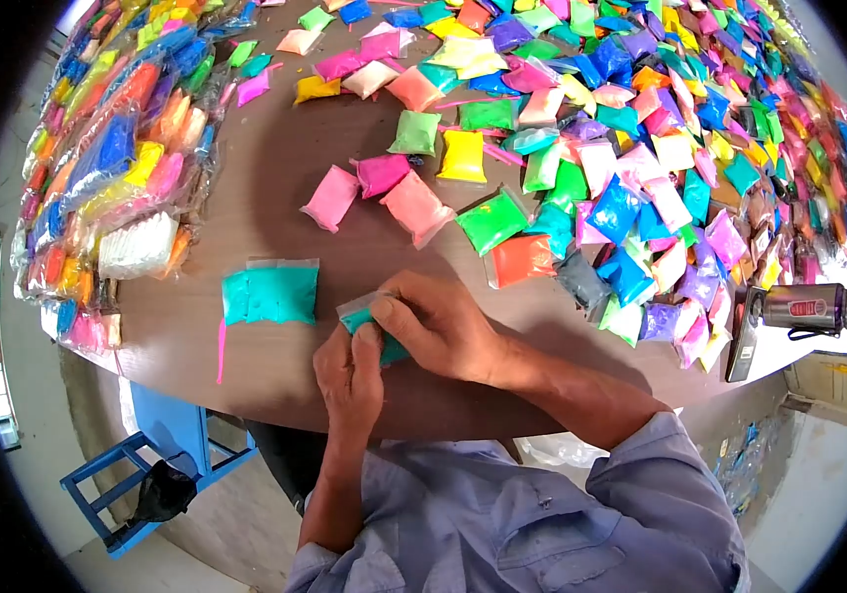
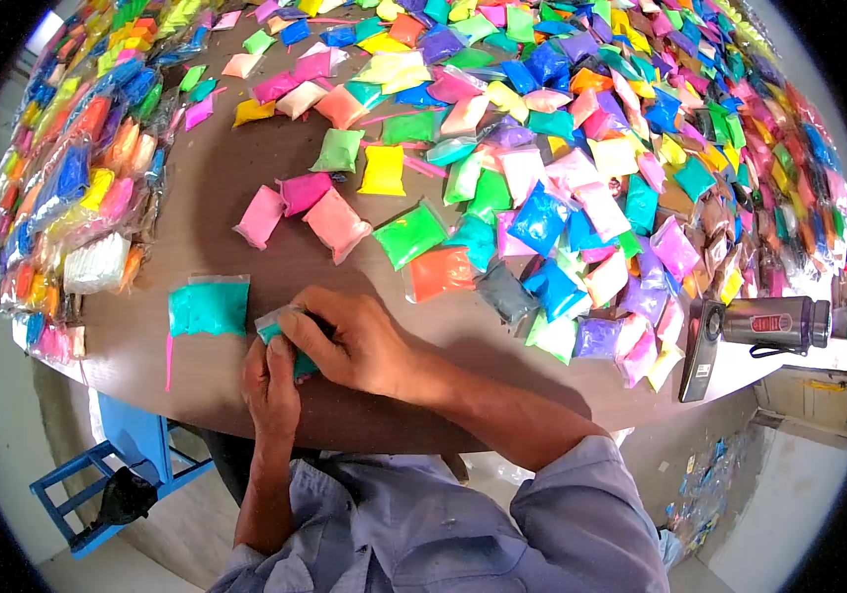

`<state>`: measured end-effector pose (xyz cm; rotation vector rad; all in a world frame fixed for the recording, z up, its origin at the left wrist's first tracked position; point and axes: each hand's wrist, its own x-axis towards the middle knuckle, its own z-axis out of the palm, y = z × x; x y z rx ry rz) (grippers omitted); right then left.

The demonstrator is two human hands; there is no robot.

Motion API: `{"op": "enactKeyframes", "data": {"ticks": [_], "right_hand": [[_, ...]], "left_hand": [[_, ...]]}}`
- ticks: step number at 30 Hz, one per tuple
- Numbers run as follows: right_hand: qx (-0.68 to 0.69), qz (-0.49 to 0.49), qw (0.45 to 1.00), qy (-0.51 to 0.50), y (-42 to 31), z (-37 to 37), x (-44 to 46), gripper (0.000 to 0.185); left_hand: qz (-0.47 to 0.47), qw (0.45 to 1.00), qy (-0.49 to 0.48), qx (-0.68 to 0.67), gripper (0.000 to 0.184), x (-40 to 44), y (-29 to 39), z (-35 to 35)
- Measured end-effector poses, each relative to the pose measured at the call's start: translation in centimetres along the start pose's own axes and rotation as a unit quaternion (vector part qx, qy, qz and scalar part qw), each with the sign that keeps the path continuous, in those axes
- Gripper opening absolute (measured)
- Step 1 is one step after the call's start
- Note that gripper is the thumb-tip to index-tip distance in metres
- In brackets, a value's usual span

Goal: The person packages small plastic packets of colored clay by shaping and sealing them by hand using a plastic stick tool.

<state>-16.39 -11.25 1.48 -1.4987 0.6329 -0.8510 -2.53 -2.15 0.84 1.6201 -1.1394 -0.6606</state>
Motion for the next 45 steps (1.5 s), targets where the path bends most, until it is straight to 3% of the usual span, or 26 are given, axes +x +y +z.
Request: {"op": "enactKeyframes", "data": {"ticks": [4, 7, 9, 13, 21, 27, 31, 34, 37, 40, 45], "right_hand": [[-0.013, -0.005, 1.000, 0.007, -0.1, 0.0, 0.0, 0.016], [-0.022, -0.019, 1.000, 0.010, 0.8, 0.1, -0.1, 0.014], [-0.031, -0.040, 0.999, 0.008, 1.2, 0.2, 0.0, 0.013], [-0.063, -0.093, 0.994, -0.004, 1.1, 0.3, 0.1, 0.011], [-0.077, -0.077, 0.994, -0.012, 0.4, 0.0, 0.1, 0.009], [-0.073, -0.078, 0.994, 0.023, 0.8, 0.0, 0.1, 0.009], [-0.094, -0.120, 0.988, 0.039, 1.4, 0.1, 0.3, 0.011], [-0.078, -0.092, 0.992, 0.024, 0.6, 0.1, 0.3, 0.014], [-0.068, -0.058, 0.996, -0.004, -0.2, -0.3, 0.3, 0.018], [-0.074, -0.085, 0.994, 0.007, 1.1, 0.1, 0.3, 0.019], [-0.041, -0.061, 0.996, 0.056, 1.5, 0.4, 0.4, 0.018]], "left_hand": [[0.035, 0.997, -0.006, 0.065, 0.028, -0.2, -0.6, -0.3], [0.021, 0.999, -0.017, 0.038, 0.028, 0.0, 0.5, -0.3], [-0.005, 0.998, -0.006, -0.055, 0.029, 0.1, 0.6, -0.2], [-0.014, 0.999, 0.012, -0.050, 0.029, 0.1, 0.2, -0.3], [0.018, 0.999, 0.013, 0.033, 0.024, 0.1, -0.7, -0.5], [0.002, 0.998, 0.011, -0.061, 0.027, 0.1, 1.1, 0.6], [0.032, 0.999, -0.028, -0.015, 0.026, 0.0, 0.0, 0.0], [0.042, 0.998, 0.007, 0.037, 0.027, -0.4, -0.8, -0.1], [0.011, 0.999, 0.027, 0.026, 0.029, -0.4, -1.0, 0.1], [0.006, 0.999, 0.034, -0.036, 0.029, -0.3, -0.3, 0.3], [-0.018, 0.996, -0.055, -0.070, 0.027, 0.1, 0.8, 0.1]]}}
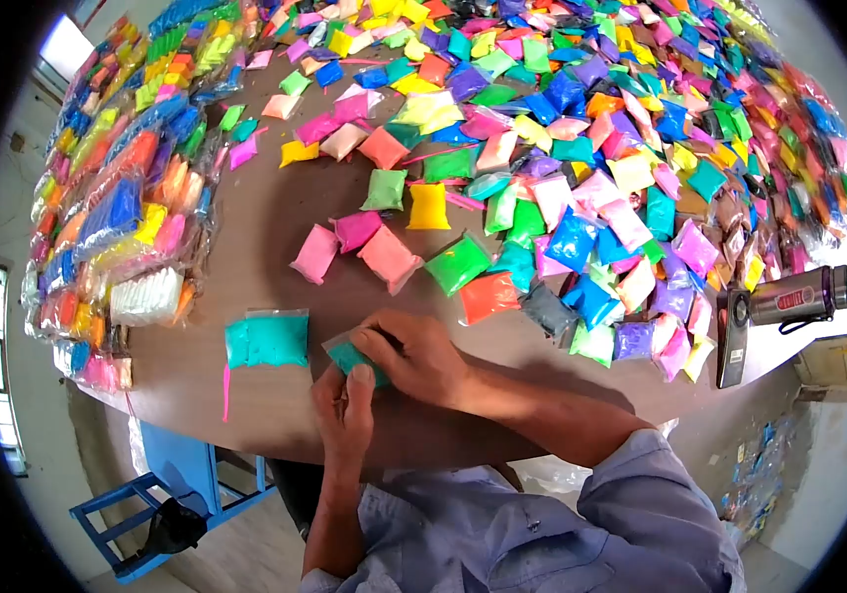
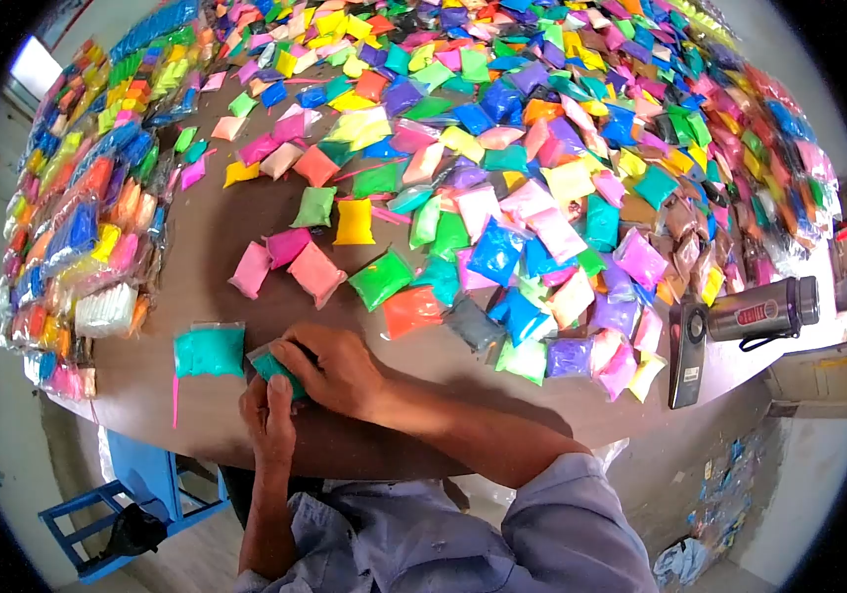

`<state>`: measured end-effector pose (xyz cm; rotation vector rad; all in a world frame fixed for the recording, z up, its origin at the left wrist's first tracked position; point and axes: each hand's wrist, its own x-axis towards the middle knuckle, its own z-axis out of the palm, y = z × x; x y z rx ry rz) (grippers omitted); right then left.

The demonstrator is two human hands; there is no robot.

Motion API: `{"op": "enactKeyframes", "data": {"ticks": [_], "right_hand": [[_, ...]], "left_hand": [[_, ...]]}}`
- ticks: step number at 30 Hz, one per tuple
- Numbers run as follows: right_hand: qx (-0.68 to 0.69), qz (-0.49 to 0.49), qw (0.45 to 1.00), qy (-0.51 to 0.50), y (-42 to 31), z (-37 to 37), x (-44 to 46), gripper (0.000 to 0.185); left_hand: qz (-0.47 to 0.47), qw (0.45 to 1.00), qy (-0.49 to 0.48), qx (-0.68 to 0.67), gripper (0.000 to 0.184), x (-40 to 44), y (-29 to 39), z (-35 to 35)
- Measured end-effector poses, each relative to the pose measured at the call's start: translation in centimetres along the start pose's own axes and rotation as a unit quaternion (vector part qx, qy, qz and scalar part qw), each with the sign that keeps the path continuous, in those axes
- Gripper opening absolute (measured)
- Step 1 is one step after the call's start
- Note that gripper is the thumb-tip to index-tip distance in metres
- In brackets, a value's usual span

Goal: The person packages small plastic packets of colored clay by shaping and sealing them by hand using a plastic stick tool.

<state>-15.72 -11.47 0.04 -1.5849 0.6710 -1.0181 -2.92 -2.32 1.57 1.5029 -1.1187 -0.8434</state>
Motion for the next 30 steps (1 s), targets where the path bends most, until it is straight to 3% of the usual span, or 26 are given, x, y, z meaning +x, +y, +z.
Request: {"op": "enactKeyframes", "data": {"ticks": [5, 7, 8, 15, 18, 24, 30], "right_hand": [[-0.031, -0.019, 0.999, 0.027, 0.3, 0.1, 0.1, 0.019], [-0.070, -0.074, 0.995, 0.018, 0.3, 0.3, 0.0, 0.020], [-0.065, -0.031, 0.997, -0.004, 0.2, 0.3, -0.1, 0.023], [-0.039, -0.004, 0.999, 0.020, 0.1, 0.0, -0.1, 0.024], [0.002, -0.020, 0.997, 0.078, 0.3, 0.2, -0.1, 0.025], [-0.048, -0.049, 0.996, 0.054, 0.5, 0.1, -0.1, 0.028], [-0.034, 0.010, 0.999, 0.023, 0.2, -0.2, -0.1, 0.027]], "left_hand": [[-0.027, 0.999, 0.035, 0.007, 0.029, -0.3, -1.0, 0.4], [-0.041, 0.998, 0.052, -0.022, 0.031, -0.3, -1.8, 0.1], [-0.042, 0.998, 0.047, -0.003, 0.031, -0.2, -2.0, -0.1], [-0.015, 1.000, 0.023, 0.000, 0.033, -0.1, -1.7, -0.2], [0.002, 0.999, -0.003, 0.038, 0.032, 0.1, -1.3, -0.1], [0.006, 1.000, 0.006, 0.016, 0.033, 0.1, -3.1, -0.4], [-0.025, 0.999, 0.014, 0.018, 0.033, 0.1, -2.6, -0.4]]}}
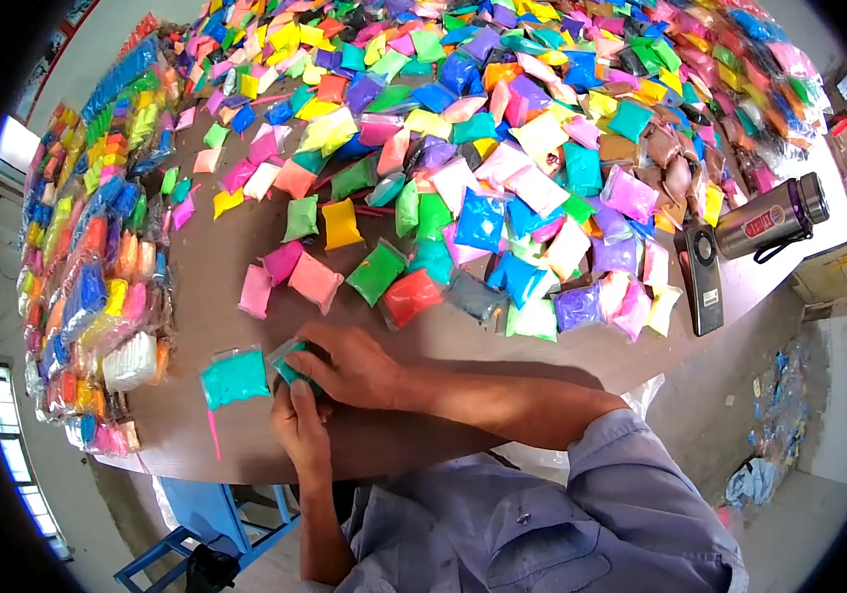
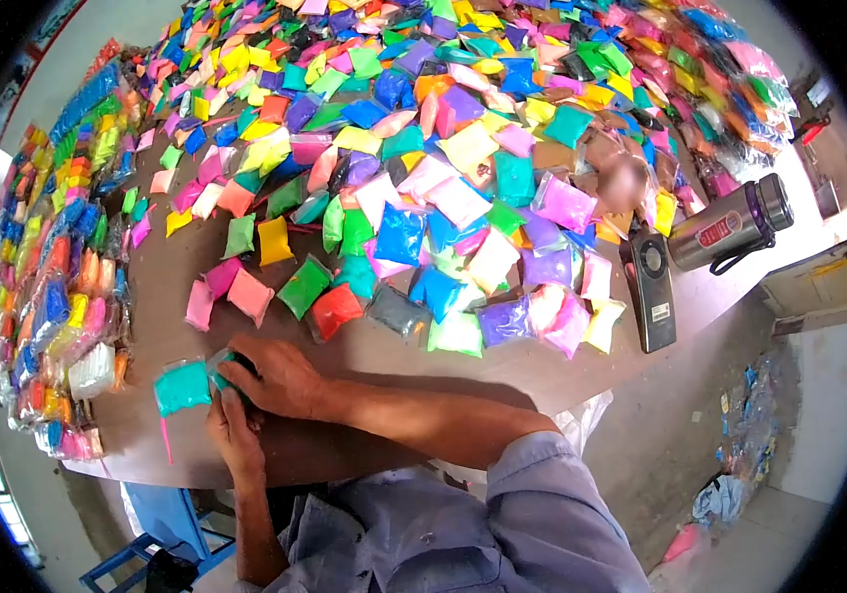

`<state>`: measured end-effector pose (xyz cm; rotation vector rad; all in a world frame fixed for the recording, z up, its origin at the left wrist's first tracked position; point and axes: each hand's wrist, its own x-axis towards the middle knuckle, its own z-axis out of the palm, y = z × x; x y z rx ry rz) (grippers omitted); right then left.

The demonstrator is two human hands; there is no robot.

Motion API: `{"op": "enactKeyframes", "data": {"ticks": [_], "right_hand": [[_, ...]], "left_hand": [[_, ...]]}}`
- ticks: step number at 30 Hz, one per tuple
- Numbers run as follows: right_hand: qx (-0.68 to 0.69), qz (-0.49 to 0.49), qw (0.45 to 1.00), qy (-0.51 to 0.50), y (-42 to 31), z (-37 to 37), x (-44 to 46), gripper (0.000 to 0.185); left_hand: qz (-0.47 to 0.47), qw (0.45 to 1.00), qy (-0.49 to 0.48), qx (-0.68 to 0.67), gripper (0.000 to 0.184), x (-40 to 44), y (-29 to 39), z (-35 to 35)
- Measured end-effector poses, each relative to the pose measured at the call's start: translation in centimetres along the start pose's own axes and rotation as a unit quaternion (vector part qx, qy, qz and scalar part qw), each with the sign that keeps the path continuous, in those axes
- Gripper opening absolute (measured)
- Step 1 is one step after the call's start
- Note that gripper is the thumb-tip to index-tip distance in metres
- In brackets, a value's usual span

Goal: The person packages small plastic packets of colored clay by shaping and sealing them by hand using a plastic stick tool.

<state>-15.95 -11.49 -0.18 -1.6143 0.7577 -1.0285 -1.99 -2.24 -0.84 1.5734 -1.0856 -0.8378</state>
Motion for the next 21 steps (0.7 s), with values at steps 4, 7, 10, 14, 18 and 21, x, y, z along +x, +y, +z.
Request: {"op": "enactKeyframes", "data": {"ticks": [4, 7, 10, 14, 18, 21], "right_hand": [[0.024, -0.002, 1.000, 0.017, 0.1, 0.0, 0.2, 0.026], [0.016, -0.026, 0.999, 0.011, -0.3, -0.5, 0.3, 0.024], [0.000, -0.048, 0.999, 0.007, 0.2, -0.4, 0.4, 0.023], [0.049, -0.006, 0.999, -0.005, -0.3, -0.5, 0.4, 0.022], [0.093, -0.013, 0.996, 0.002, -0.7, -0.8, 0.7, 0.022], [0.087, -0.013, 0.995, -0.039, -0.7, -0.9, 0.5, 0.022]], "left_hand": [[0.042, 0.999, -0.010, 0.032, 0.030, 0.1, 0.2, 0.1], [0.036, 0.999, -0.007, 0.031, 0.026, 0.1, 0.1, 0.1], [0.014, 0.999, 0.005, 0.035, 0.028, -0.1, -0.4, 0.0], [0.017, 0.998, -0.007, 0.052, 0.030, -0.1, 0.7, 0.3], [0.047, 0.999, -0.010, -0.013, 0.026, -0.1, 0.7, -0.1], [0.009, 1.000, 0.015, -0.023, 0.027, 0.0, 1.8, 0.5]]}}
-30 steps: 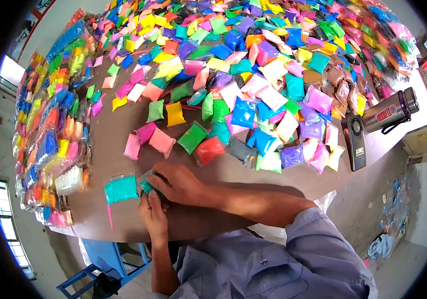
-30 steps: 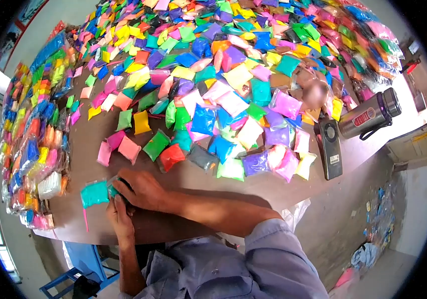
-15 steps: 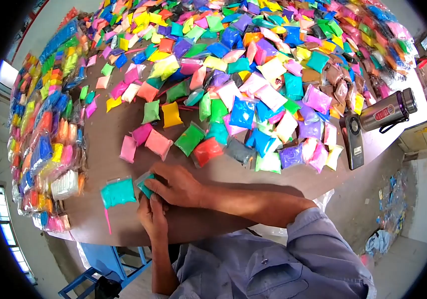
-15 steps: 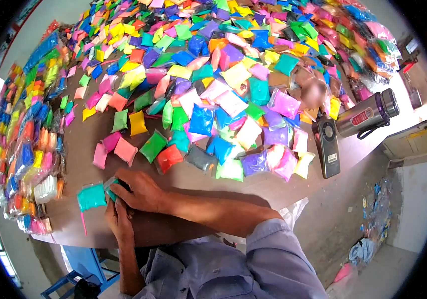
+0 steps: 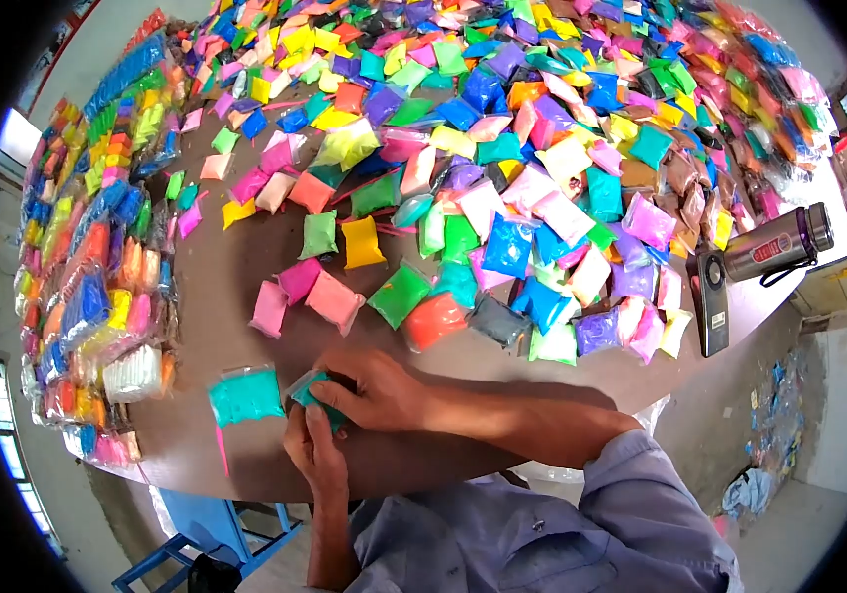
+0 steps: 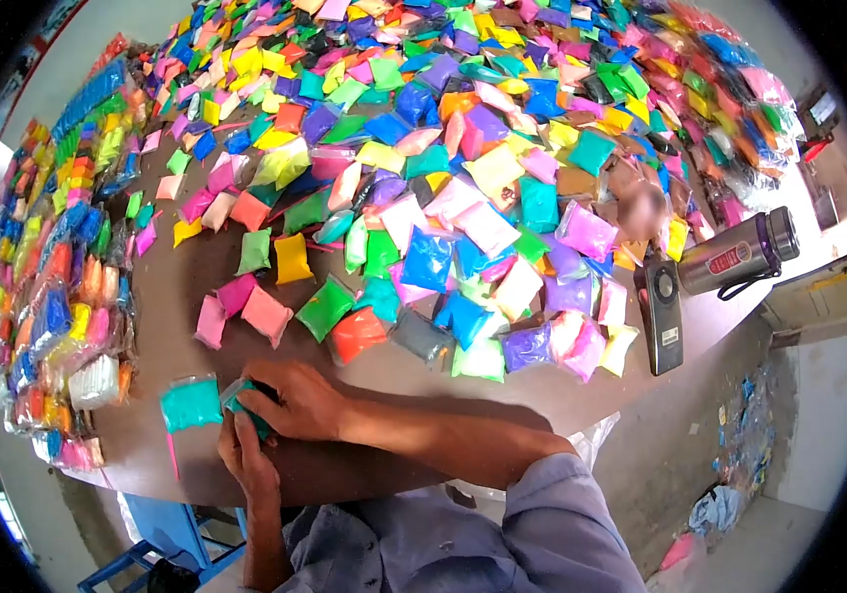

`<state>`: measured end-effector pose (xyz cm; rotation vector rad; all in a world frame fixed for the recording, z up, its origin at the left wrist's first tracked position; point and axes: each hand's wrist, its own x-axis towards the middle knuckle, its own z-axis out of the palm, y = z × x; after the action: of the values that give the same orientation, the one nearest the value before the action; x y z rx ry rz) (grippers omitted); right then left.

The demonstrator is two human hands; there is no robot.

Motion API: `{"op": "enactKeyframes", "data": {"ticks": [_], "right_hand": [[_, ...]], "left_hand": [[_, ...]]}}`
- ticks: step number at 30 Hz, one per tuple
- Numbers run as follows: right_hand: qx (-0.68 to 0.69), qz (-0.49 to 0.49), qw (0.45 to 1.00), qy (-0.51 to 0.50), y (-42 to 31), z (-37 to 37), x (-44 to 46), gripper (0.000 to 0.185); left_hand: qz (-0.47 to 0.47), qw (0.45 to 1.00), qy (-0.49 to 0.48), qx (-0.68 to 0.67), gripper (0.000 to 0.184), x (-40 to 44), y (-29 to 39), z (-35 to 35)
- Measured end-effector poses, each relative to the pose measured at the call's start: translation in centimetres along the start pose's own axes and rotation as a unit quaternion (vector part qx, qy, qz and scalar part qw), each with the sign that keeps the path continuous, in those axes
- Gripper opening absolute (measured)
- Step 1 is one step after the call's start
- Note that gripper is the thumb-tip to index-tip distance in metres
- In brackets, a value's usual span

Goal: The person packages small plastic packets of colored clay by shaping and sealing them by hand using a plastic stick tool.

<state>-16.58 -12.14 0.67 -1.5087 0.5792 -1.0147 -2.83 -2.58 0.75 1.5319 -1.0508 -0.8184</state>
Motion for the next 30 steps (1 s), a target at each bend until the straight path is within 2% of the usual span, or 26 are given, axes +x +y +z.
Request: {"op": "enactKeyframes", "data": {"ticks": [3, 6, 9, 14, 16, 18, 19, 25, 28, 30], "right_hand": [[-0.024, 0.025, 0.999, -0.005, -0.8, 0.0, -0.2, 0.021], [-0.061, 0.012, 0.998, 0.000, -0.2, 0.3, 0.0, 0.020], [0.006, 0.010, 0.999, 0.032, -0.2, 0.6, -0.3, 0.019], [-0.065, -0.031, 0.997, 0.007, 0.6, 0.7, -0.3, 0.015], [-0.063, -0.011, 0.998, 0.003, 0.3, 0.8, -0.4, 0.015], [-0.062, 0.007, 0.998, 0.001, 0.0, 0.6, -0.4, 0.015], [-0.068, 0.004, 0.998, 0.008, -0.1, 0.6, -0.4, 0.016], [-0.055, 0.007, 0.998, 0.007, 0.3, 0.5, -0.3, 0.012], [-0.108, -0.057, 0.992, 0.015, 0.9, 0.7, -0.3, 0.011], [-0.101, -0.040, 0.994, 0.008, 0.5, 0.7, -0.3, 0.010]], "left_hand": [[-0.001, 0.999, 0.036, 0.005, 0.026, -0.3, -0.9, -0.1], [0.005, 0.998, 0.022, 0.058, 0.026, -0.3, -0.8, -0.5], [0.011, 1.000, 0.011, 0.004, 0.025, -0.3, 0.2, -0.4], [0.017, 0.998, 0.063, -0.008, 0.020, 0.0, -0.4, 0.2], [0.008, 0.996, 0.084, -0.025, 0.018, -0.1, -0.6, 0.0], [-0.024, 0.997, 0.059, -0.053, 0.014, -0.1, -0.4, -0.3], [-0.007, 0.999, 0.046, -0.015, 0.014, 0.1, -0.1, -0.4], [-0.013, 0.996, 0.059, -0.059, 0.013, 0.2, -0.4, -0.6], [-0.017, 0.997, 0.067, -0.040, 0.013, 0.5, -1.0, -0.9], [-0.009, 0.998, 0.065, -0.026, 0.013, 0.5, -1.1, -1.0]]}}
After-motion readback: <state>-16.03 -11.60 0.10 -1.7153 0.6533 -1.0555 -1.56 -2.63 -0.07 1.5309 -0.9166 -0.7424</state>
